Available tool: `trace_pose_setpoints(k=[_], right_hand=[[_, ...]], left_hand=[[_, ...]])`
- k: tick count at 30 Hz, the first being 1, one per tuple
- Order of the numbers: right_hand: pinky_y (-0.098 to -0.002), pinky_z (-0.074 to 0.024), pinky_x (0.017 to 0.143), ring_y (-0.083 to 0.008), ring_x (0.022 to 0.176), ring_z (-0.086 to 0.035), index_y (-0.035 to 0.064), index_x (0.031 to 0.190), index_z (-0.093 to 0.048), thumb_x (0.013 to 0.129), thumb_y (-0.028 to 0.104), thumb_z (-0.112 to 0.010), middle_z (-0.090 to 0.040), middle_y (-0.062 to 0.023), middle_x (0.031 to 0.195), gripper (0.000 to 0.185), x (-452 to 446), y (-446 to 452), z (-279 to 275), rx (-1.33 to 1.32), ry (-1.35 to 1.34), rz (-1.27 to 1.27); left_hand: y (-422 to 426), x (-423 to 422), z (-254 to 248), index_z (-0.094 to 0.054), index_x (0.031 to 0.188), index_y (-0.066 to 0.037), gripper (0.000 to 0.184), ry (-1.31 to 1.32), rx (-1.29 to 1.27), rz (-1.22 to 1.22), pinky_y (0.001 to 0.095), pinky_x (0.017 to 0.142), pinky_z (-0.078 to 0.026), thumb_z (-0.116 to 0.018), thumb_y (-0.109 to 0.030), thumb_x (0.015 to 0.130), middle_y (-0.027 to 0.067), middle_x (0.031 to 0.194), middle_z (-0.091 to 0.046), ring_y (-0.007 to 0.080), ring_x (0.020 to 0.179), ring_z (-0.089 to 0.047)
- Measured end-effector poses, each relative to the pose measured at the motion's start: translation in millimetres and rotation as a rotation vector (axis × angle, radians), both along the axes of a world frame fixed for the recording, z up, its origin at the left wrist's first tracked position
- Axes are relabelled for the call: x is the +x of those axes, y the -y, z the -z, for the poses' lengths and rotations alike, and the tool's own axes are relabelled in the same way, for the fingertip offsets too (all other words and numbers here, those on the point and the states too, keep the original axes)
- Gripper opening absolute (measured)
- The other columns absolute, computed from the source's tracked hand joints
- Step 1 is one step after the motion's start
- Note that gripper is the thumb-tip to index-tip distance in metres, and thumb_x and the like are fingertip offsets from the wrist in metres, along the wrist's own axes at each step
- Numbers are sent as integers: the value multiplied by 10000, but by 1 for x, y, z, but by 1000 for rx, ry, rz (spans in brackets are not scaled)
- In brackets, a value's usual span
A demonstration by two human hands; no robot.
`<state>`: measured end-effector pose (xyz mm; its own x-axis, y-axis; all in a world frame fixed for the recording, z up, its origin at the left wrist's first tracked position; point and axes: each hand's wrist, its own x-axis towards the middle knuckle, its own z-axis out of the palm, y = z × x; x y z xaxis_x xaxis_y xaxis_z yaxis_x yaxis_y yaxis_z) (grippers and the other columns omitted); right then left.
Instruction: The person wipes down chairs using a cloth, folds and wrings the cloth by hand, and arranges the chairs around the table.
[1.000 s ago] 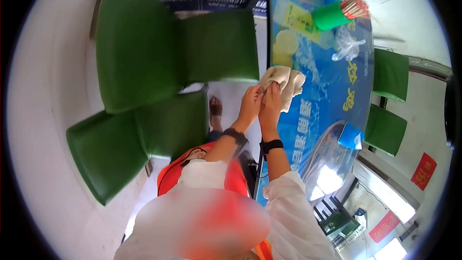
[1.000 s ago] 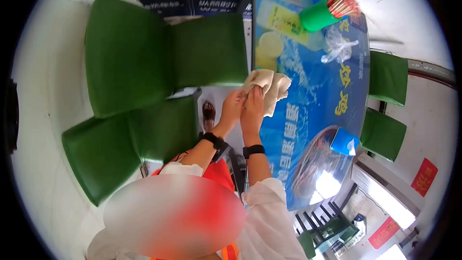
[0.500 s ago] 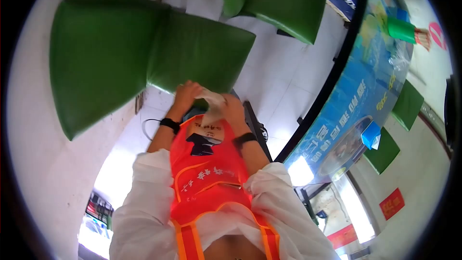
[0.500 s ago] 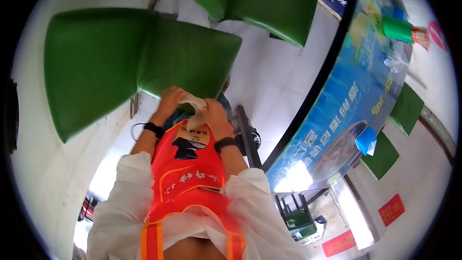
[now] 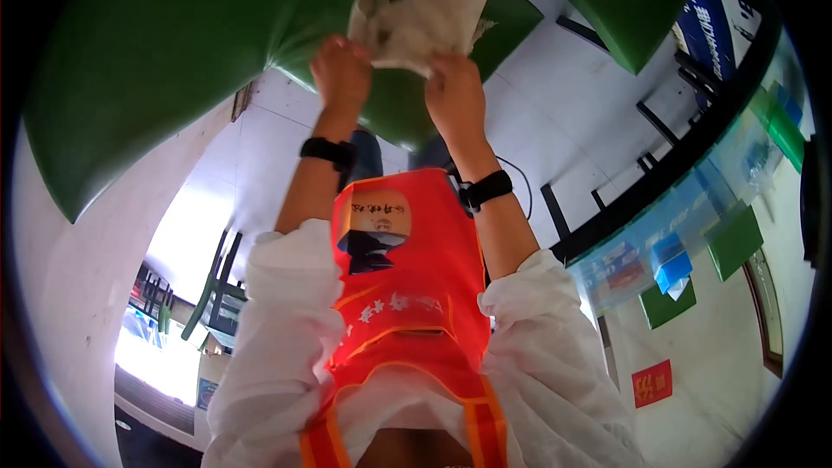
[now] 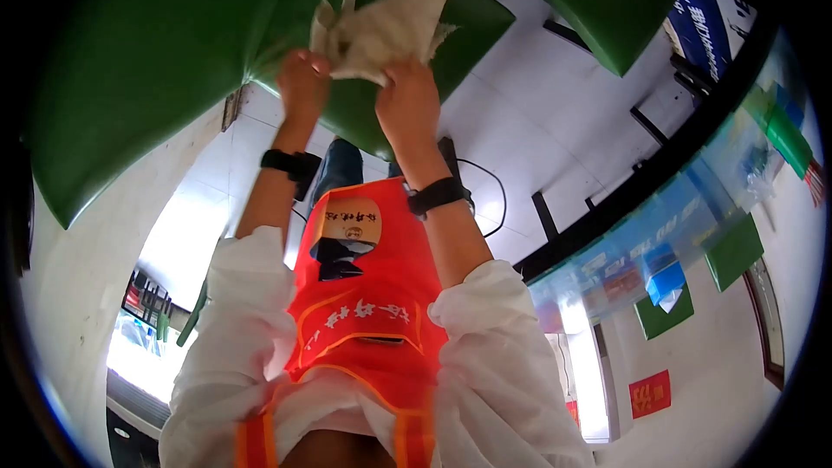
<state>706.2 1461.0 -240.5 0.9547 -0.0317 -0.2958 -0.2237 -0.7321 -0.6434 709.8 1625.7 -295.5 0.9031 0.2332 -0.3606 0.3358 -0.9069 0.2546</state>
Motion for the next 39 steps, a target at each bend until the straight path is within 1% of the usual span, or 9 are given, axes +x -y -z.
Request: trace_pose_setpoints(k=[2, 5, 10, 12, 14, 18, 24, 32, 39], right_hand=[[-365, -435, 807, -297, 930, -538, 60, 790, -640, 665, 11, -527, -590, -126, 934, 176, -25, 6, 25, -70, -166, -115], [-360, -440, 823, -305, 960, -534, 69, 875, -625, 669, 10, -526, -578, -127, 955, 236, -39, 13, 31, -125, -75, -123], [-373, -450, 809, -311, 972, -523, 97, 1062, -537, 690, 50, -540, -525, -135, 1074, 374, 9, 20, 54, -44, -4, 12], [-370, -448, 815, -303, 978, -518, 106, 1132, -487, 704, 83, -552, -497, -135, 1135, 433, 25, 23, 69, 10, -4, -10], [-382, -465, 777, -289, 960, -533, 108, 1116, -507, 711, 97, -556, -506, -124, 1111, 408, 42, 22, 84, -123, -123, -497], [-387, -479, 736, -277, 906, -562, 94, 990, -561, 708, 86, -559, -557, -96, 1001, 282, 48, 26, 84, -323, -208, -701], [-387, -481, 649, -266, 789, -582, 124, 853, -598, 696, 96, -580, -562, -68, 886, 161, 74, 40, 35, -301, -44, -469], [-317, -436, 538, -216, 625, -535, 96, 817, -518, 667, 25, -589, -511, -48, 721, 180, 113, 22, -18, -89, 507, -108], [-401, -445, 600, -311, 738, -541, 82, 777, -482, 680, 33, -560, -536, -90, 780, 133, 54, 30, 77, -315, 36, -275]], left_hand=[[-4, -30, 28, -556, 794, -19, 167, -186, 80, 70, 419, 747, -418, -504, -177, 779, 136, 914, -535, 326, 878, -516], [-13, -56, 45, -522, 868, -9, 173, -361, -473, -215, 424, 754, -438, -517, -156, 777, 159, 987, -508, 357, 913, -500], [-22, -29, 14, -329, 1228, -62, 555, -60, -415, -208, 419, 860, -432, -566, -40, 726, 178, 1180, -391, 369, 1062, -443], [-32, -27, 29, -424, 1194, -95, 563, 72, -440, -56, 376, 842, -441, -604, 37, 678, 159, 1207, -376, 336, 1065, -440], [-44, -23, 36, -478, 1142, -143, 519, -82, -644, 233, 363, 869, -428, -618, 30, 674, 147, 1207, -379, 335, 1133, -376], [-66, -20, 36, -533, 997, -86, 343, -376, -611, 228, 351, 812, -446, -614, 23, 681, 120, 1058, -492, 313, 1023, -498], [-87, 13, 9, -557, 988, -123, 192, 20, -380, 73, 371, 659, -475, -558, -194, 810, 107, 948, -601, 295, 789, -593], [-103, 48, -53, -588, 948, -139, 271, 398, -245, 37, 311, 585, -473, -658, -104, 689, 16, 895, -607, 213, 690, -590], [-85, -27, 26, -616, 900, -100, 197, 88, -21, 197, 391, 735, -437, -628, -114, 704, 91, 849, -545, 284, 847, -537]])
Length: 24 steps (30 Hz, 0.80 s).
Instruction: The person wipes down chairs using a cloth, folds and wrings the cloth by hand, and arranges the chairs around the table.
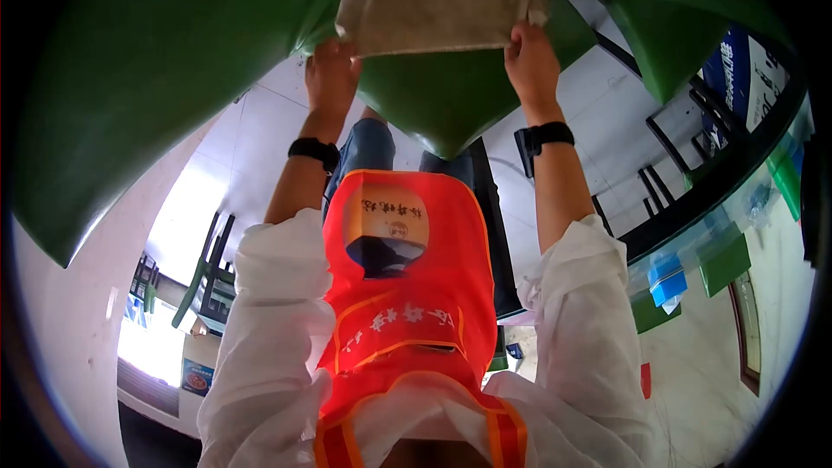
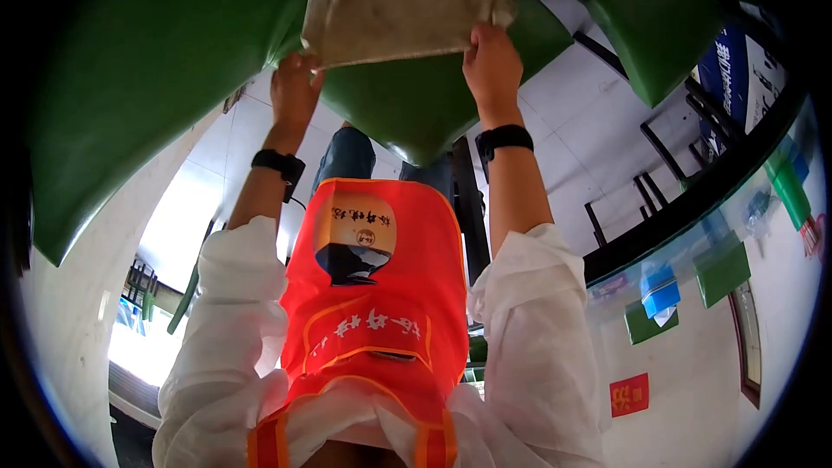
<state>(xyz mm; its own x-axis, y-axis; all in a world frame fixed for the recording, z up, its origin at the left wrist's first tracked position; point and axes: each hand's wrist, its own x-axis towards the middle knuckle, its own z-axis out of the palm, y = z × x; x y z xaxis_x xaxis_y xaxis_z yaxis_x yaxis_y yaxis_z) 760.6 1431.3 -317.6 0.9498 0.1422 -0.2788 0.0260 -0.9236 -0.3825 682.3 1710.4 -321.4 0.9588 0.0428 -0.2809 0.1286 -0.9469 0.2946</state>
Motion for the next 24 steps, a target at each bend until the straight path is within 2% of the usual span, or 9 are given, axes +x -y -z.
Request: trace_pose_setpoints(k=[4, 9, 12, 15, 16, 17, 19, 20, 24], right_hand=[[-404, -453, 636, -311, 778, -551, 83, 808, -494, 687, 67, -560, -551, -93, 810, 138, -53, 8, 5, 55, -160, 65], [-411, -464, 699, -315, 845, -567, 78, 831, -556, 703, 119, -535, -592, -128, 896, 136, -105, 22, -9, -14, -645, 95], [-415, -464, 695, -322, 815, -568, 76, 783, -573, 711, 129, -529, -586, -139, 838, 100, -89, 21, -15, -3, -601, 123], [-411, -456, 652, -320, 803, -547, 69, 824, -562, 706, 134, -550, -522, -145, 893, 135, -44, 20, -8, 45, -260, 179], [-371, -452, 636, -295, 782, -538, 68, 848, -545, 705, 121, -574, -484, -148, 902, 155, -26, 12, -16, 270, -75, 306], [-371, -452, 636, -295, 782, -538, 68, 848, -545, 705, 121, -574, -484, -148, 902, 155, -11, 4, -18, 270, -76, 308], [-345, -447, 593, -247, 681, -543, 53, 769, -541, 700, 124, -612, -516, -129, 788, 121, 9, -8, -14, 363, 185, 587], [-345, -447, 593, -247, 681, -543, 53, 769, -541, 700, 124, -612, -516, -129, 788, 121, 10, -11, -7, 364, 183, 589], [-358, -427, 515, -258, 523, -562, -10, 608, -557, 731, 271, -619, -543, -154, 528, 313, -20, -29, 45, 365, -344, 666]], left_hand=[[10, -50, 9, -632, 865, -96, 150, -190, -18, -58, 391, 754, -433, -629, -126, 719, 104, 901, -537, 284, 891, -529], [-2, -73, -4, -632, 869, -109, 171, -338, -135, -61, 389, 844, -391, -642, -162, 707, 71, 925, -502, 254, 948, -488], [-13, -51, -11, -637, 852, -118, 152, -178, -113, -6, 384, 814, -375, -653, -186, 717, 48, 851, -473, 215, 859, -487], [-18, -9, -17, -626, 928, -123, 246, 116, -127, -14, 398, 830, -351, -679, -219, 708, 53, 840, -475, 211, 839, -485], [-17, 9, -17, -602, 939, -117, 259, 234, -45, -40, 391, 817, -367, -678, -224, 716, 64, 854, -487, 218, 841, -494], [-15, 24, -17, -579, 951, -110, 273, 349, 36, -67, 385, 804, -383, -677, -228, 724, 75, 868, -499, 224, 843, -502], [-10, 40, -14, -551, 941, -98, 277, 309, -83, -219, 368, 757, -413, -675, -228, 731, 87, 846, -519, 235, 808, -522], [-6, 45, -11, -524, 932, -85, 284, 269, -200, -372, 351, 711, -443, -673, -227, 737, 99, 825, -539, 246, 773, -541], [20, 36, 23, -491, 878, -55, 278, -89, -469, -352, 346, 532, -442, -668, -224, 747, 101, 636, -529, 247, 560, -530]])
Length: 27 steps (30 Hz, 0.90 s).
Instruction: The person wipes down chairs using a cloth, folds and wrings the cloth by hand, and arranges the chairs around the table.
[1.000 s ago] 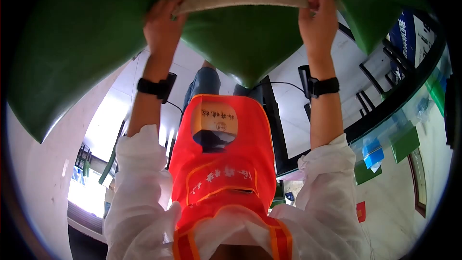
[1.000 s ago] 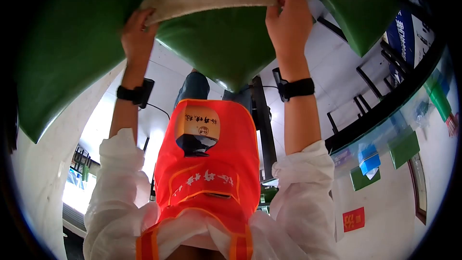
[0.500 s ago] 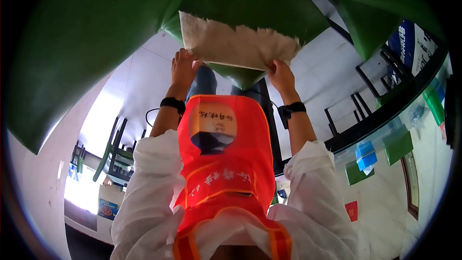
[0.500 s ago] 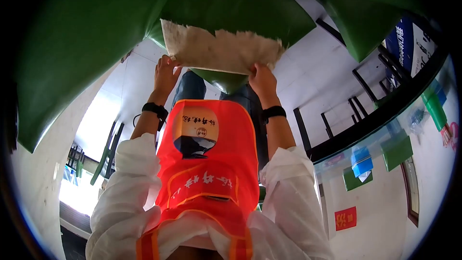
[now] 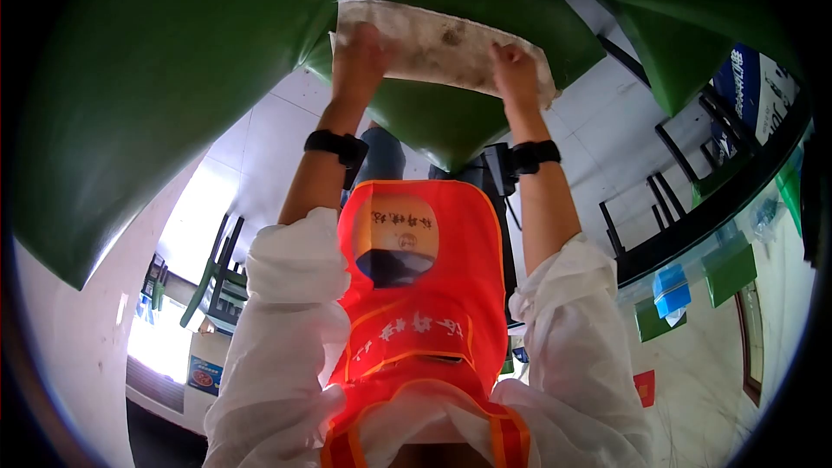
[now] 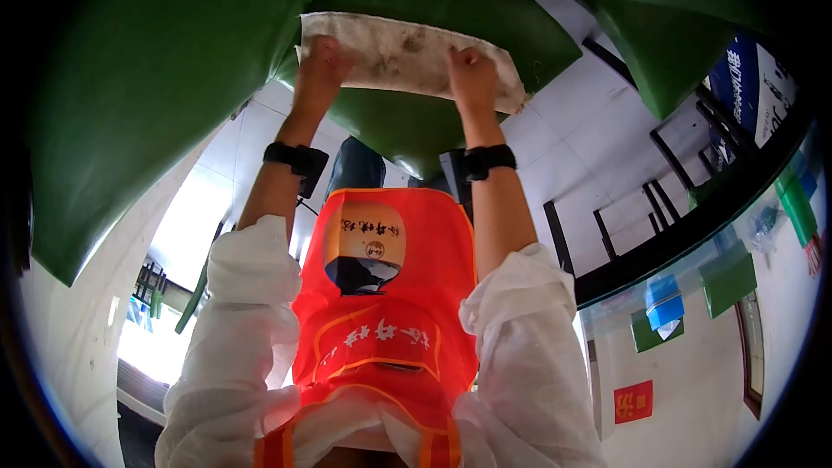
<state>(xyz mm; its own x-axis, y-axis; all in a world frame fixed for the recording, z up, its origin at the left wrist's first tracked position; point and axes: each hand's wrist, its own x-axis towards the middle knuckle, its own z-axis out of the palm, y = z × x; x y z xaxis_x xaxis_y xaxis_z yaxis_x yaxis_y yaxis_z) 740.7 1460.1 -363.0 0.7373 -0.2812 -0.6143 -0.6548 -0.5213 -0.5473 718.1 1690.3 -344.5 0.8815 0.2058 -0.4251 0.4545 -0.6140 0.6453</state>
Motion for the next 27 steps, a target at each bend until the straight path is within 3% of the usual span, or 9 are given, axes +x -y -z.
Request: trace_pose_setpoints(k=[3, 7, 11, 16, 18, 21, 24, 25, 27], right_hand=[[-355, -426, 529, -255, 562, -582, -27, 638, -574, 752, 256, -559, -560, -178, 568, 305, -46, -12, 15, 166, -25, -105], [-351, -414, 520, -220, 530, -549, -35, 628, -546, 750, 209, -544, -545, -159, 555, 273, -101, -25, -4, 287, -55, -42], [-359, -437, 532, -248, 577, -587, -13, 728, -559, 770, 217, -553, -575, -165, 625, 234, -131, -35, -23, 160, -123, -137], [-367, -468, 589, -284, 625, -600, 3, 867, -555, 797, 199, -542, -598, -150, 687, 209, -100, -32, -4, 113, -40, -132], [-361, -466, 638, -286, 680, -595, 2, 916, -553, 807, 153, -518, -597, -141, 727, 190, -49, -34, -9, 232, 30, 89], [-321, -450, 691, -259, 758, -547, 21, 1055, -537, 789, 88, -503, -545, -163, 910, 277, 17, -24, 5, 272, 381, -118], [-446, -384, 829, -288, 952, -507, 147, 1111, -554, 797, 211, -525, -503, -149, 1100, 322, 76, 1, 1, -381, 547, -602], [-446, -384, 829, -288, 952, -507, 147, 1111, -554, 797, 211, -525, -503, -149, 1100, 322, 81, 14, 5, -391, 546, -611], [-510, -325, 886, -313, 1078, -449, 226, 1146, -541, 799, 272, -523, -445, -161, 1207, 350, 92, 37, 11, -634, 529, -717]], left_hand=[[16, -27, 10, -491, 872, -56, 279, -337, 38, 110, 340, 539, -448, -662, -243, 755, 107, 639, -550, 242, 585, -559], [40, -87, -5, -500, 843, -26, 296, -425, -32, 52, 353, 548, -454, -617, -292, 789, 131, 664, -591, 270, 622, -602], [68, -124, -20, -513, 808, 3, 270, -480, -49, 43, 400, 583, -456, -534, -266, 817, 179, 697, -591, 352, 673, -593], [76, -80, -16, -519, 810, -31, 244, -437, -72, -15, 445, 611, -453, -502, -274, 812, 186, 722, -597, 376, 704, -582], [79, -40, -9, -525, 810, -63, 230, -337, 4, -30, 480, 632, -452, -480, -288, 815, 193, 734, -601, 389, 712, -577], [80, 29, 0, -528, 869, -71, 240, -203, 112, 19, 429, 588, -465, -522, -308, 826, 132, 798, -606, 344, 698, -580], [90, 76, 14, -539, 984, -138, 229, 239, 346, 258, 400, 685, -461, -573, -253, 788, 74, 1044, -526, 276, 917, -522], [94, 85, 18, -535, 1028, -158, 274, 371, 438, 377, 392, 726, -453, -591, -233, 770, 56, 1089, -487, 254, 992, -486], [108, 92, 18, -505, 1102, -165, 409, 305, 434, 501, 392, 770, -432, -630, -204, 715, 55, 1044, -483, 241, 1025, -451]])
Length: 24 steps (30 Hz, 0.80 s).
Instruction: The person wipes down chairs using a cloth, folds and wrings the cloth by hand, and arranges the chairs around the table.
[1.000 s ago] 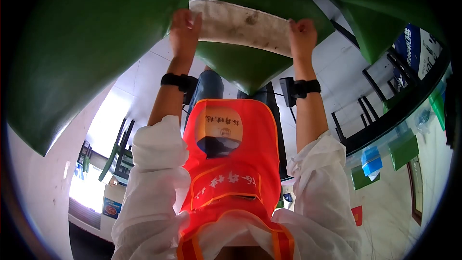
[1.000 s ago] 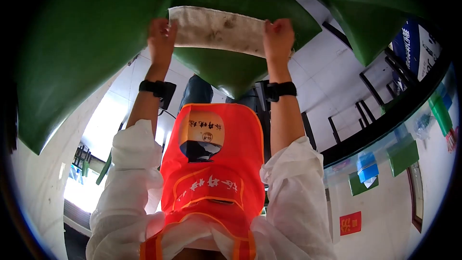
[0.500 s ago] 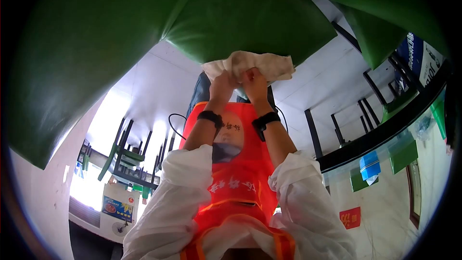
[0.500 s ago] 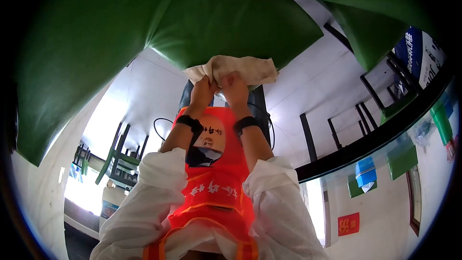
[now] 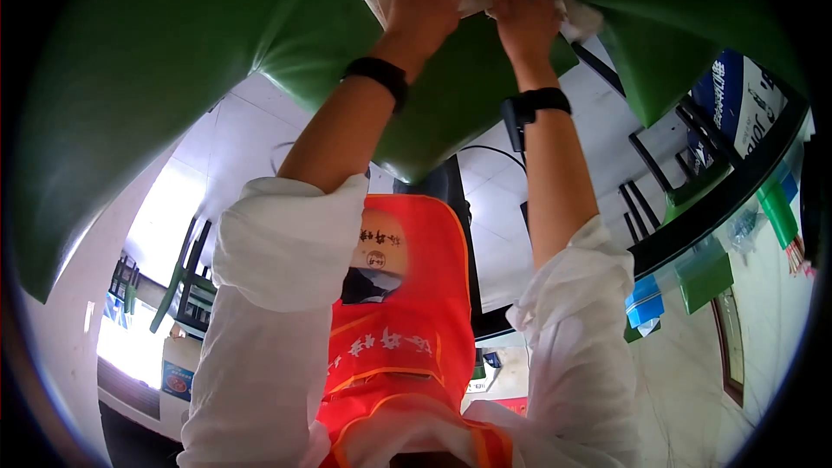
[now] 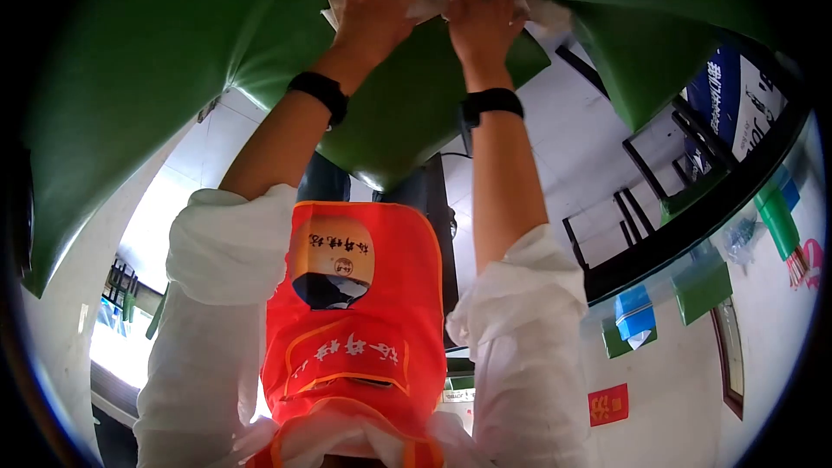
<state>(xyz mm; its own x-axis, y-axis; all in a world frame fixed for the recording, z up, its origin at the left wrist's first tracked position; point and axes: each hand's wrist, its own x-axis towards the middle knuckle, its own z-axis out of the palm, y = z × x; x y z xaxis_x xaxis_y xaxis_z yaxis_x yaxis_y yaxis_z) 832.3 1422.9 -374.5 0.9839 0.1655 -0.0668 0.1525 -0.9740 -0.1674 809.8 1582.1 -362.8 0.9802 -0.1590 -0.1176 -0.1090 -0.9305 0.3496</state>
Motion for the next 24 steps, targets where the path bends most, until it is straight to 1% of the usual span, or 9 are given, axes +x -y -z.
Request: trace_pose_setpoints(k=[1, 4, 12, 16, 18, 20, 21, 22, 24], right_hand=[[-506, -317, 920, -332, 1128, -422, 252, 1181, -514, 801, 247, -524, -388, -187, 1266, 380, 0, 15, 8, 282, -238, 58], [-508, -305, 937, -347, 1123, -422, 243, 1200, -499, 807, 197, -516, -388, -190, 1266, 396, -16, 41, 5, 432, -136, -150], [-456, -346, 876, -339, 1100, -434, 192, 1204, -480, 759, 99, -544, -407, -192, 1249, 459, -122, 44, -52, 184, -202, -62], [-459, -300, 915, -353, 1128, -399, 25, 1195, -398, 761, 183, -562, -407, -206, 1237, 491, -122, 56, -31, 373, -308, 202], [-496, -264, 941, -374, 1134, -384, 8, 1223, -383, 769, 234, -569, -389, -220, 1256, 540, -86, 46, -27, 459, 62, 145], [-533, -228, 962, -416, 1149, -351, 3, 1267, -349, 779, 326, -554, -362, -238, 1280, 620, -58, 40, -4, 468, -16, 42], [-547, -205, 971, -435, 1161, -329, 2, 1280, -336, 786, 360, -533, -349, -248, 1288, 641, -47, 30, 5, 261, -15, 29], [-561, -183, 980, -455, 1172, -307, 1, 1293, -323, 794, 393, -512, -335, -259, 1296, 662, -41, 17, 11, 51, -15, 17], [-573, -169, 980, -475, 1177, -285, 6, 1295, -321, 800, 399, -493, -318, -270, 1301, 655, -30, -17, 18, 117, 30, 81]], left_hand=[[5, -1, 0, -514, 1056, -148, 361, 25, 10, 19, 392, 761, -425, -614, -195, 712, 71, 1038, -489, 249, 999, -467], [26, -19, -1, -520, 983, -122, 278, -43, 80, 65, 383, 758, -413, -577, -164, 714, 88, 999, -504, 256, 973, -485], [70, -145, -18, -533, 901, -128, 212, -117, -30, 223, 343, 784, -393, -544, -183, 696, 36, 916, -501, 205, 905, -471], [49, -154, -31, -535, 1019, -144, 303, -135, 5, 266, 294, 749, -377, -522, -163, 717, 5, 907, -485, 158, 903, -474], [31, -146, -33, -504, 1132, -150, 405, -114, 187, 275, 284, 749, -377, -509, -175, 729, -12, 940, -482, 144, 912, -471], [-2, -134, -17, -450, 1206, -122, 481, 20, 317, 323, 281, 742, -403, -508, -164, 730, 0, 1164, -478, 152, 921, -484], [-9, -109, -16, -426, 1229, -123, 518, -444, 145, 154, 293, 730, -438, -517, -113, 719, 20, 1241, -446, 171, 917, -505], [-25, -97, -17, -419, 1234, -121, 531, -251, 206, 195, 295, 725, -453, -523, -89, 714, 36, 1241, -445, 180, 914, -513], [-59, -88, -16, -413, 1238, -118, 544, -52, 255, 237, 298, 720, -468, -529, -66, 709, 53, 1240, -443, 188, 910, -521]])
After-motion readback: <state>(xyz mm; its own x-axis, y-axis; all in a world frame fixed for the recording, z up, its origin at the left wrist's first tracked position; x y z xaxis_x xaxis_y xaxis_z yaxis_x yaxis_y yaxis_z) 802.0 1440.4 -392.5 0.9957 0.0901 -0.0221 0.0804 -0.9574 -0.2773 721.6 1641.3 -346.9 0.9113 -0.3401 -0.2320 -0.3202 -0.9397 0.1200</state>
